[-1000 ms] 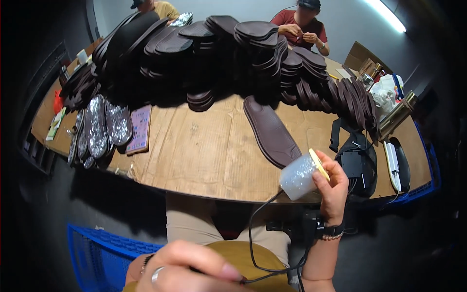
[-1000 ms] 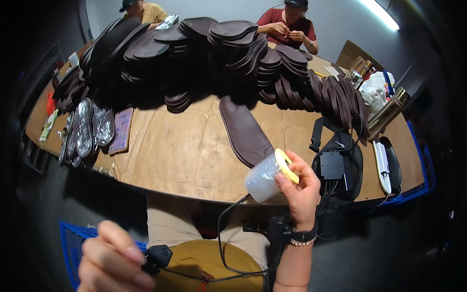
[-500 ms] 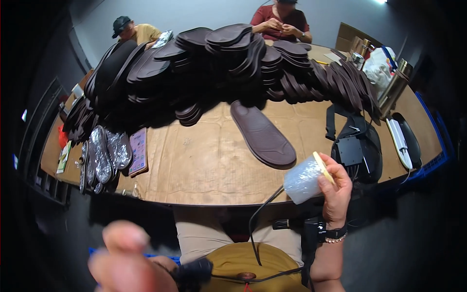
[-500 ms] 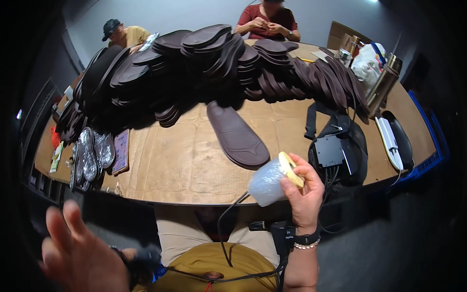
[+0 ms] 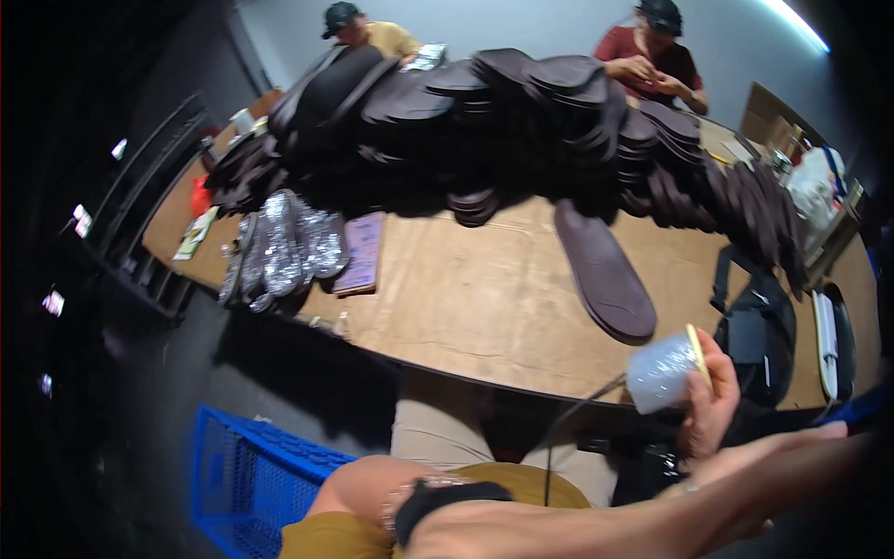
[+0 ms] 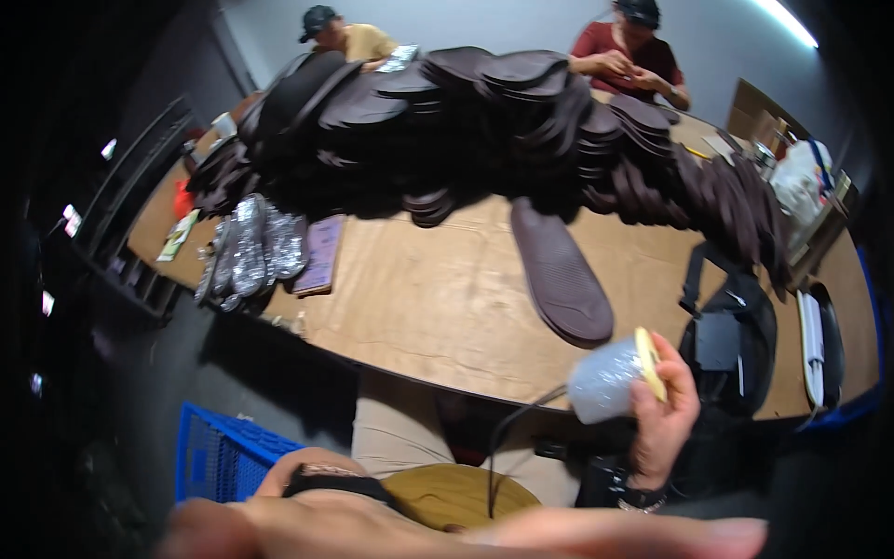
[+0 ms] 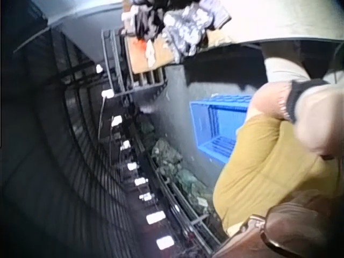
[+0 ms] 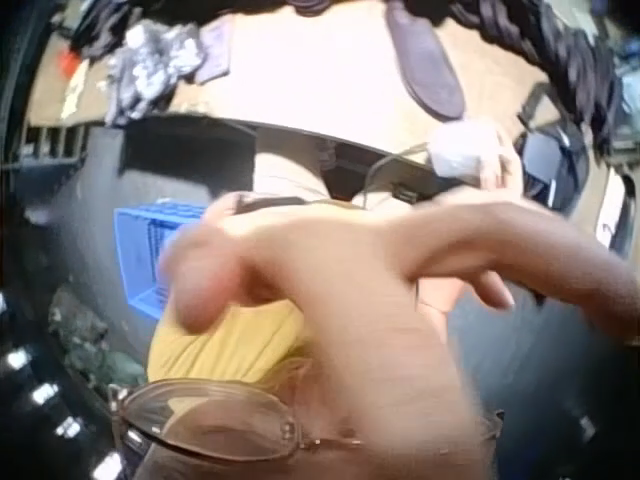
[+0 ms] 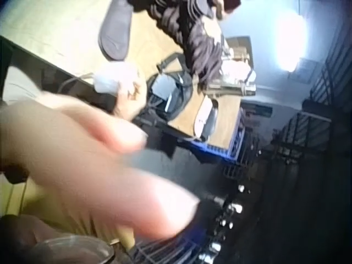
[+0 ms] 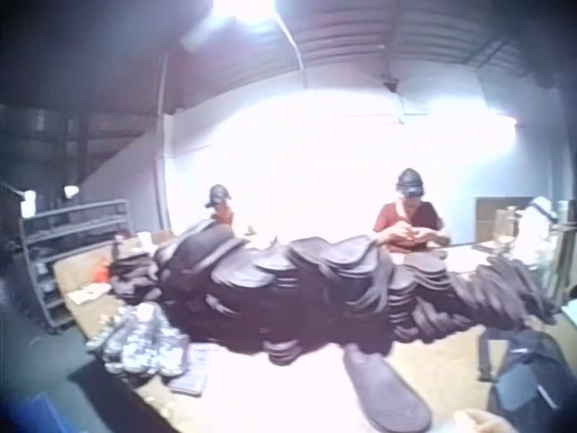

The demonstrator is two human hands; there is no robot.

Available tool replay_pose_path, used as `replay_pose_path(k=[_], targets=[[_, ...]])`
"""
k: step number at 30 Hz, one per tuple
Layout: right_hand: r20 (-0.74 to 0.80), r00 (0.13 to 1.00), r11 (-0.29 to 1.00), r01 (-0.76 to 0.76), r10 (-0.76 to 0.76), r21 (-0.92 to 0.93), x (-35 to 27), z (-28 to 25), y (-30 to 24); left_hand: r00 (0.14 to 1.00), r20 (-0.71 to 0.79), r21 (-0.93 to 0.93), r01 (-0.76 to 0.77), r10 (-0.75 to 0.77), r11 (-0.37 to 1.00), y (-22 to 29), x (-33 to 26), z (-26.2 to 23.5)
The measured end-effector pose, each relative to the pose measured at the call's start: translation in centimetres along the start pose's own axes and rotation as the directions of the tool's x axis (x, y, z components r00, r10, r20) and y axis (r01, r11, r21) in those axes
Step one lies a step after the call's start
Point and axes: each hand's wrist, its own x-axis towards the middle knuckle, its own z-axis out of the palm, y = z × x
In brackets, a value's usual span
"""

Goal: The recorder is applying a protective plastic film to shoe insoles and then applying adhesive tape to the edges.

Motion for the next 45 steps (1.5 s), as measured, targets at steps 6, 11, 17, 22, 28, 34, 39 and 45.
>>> replay_pose_path(k=[6, 11, 17, 22, 28, 34, 39, 45], targets=[[0.026, 0.999, 1.000, -0.024, 0.024, -0.019, 0.4, 0.8, -0.1, 0.993, 0.112, -0.116, 0.038, -0.025, 0.993, 0.9, -0.5, -4.1], [0.006, 1.000, 0.998, -0.023, 0.023, -0.064, 0.4, 0.3, -0.5, 0.975, 0.221, -0.310, 0.051, 0.020, 0.949, 2.2, -0.9, -7.0], [-0.017, 0.999, 0.995, -0.035, 0.034, -0.089, 0.1, -0.8, -0.3, 0.913, 0.382, -0.558, 0.103, 0.145, 0.823, 0.3, -0.6, -6.0], [-0.144, 0.976, 0.986, 0.152, -0.161, -0.070, -0.5, -1.6, 0.8, 0.958, 0.287, -0.102, 0.040, -0.009, 0.994, -4.3, -3.8, -8.0], [-0.366, 0.882, 0.954, 0.288, -0.297, -0.082, -0.8, -0.7, -0.1, 0.756, -0.120, 0.936, 0.301, -0.643, 0.179, -14.0, -2.5, -13.3], [-0.353, 0.904, 0.968, 0.251, -0.241, -0.018, -1.6, -0.3, -1.0, 0.590, -0.162, 0.926, 0.367, -0.791, 0.085, -18.5, 1.4, -14.0], [-0.220, 0.956, 0.981, 0.195, -0.192, -0.012, -1.2, 0.5, -0.3, 0.564, -0.198, 0.871, 0.476, -0.801, 0.120, -18.6, 0.0, -14.8], [-0.057, 0.985, 0.986, 0.164, -0.165, -0.025, -1.1, 2.0, -0.4, 0.843, -0.207, 0.892, 0.371, -0.496, 0.258, -16.1, -7.3, -17.2]])
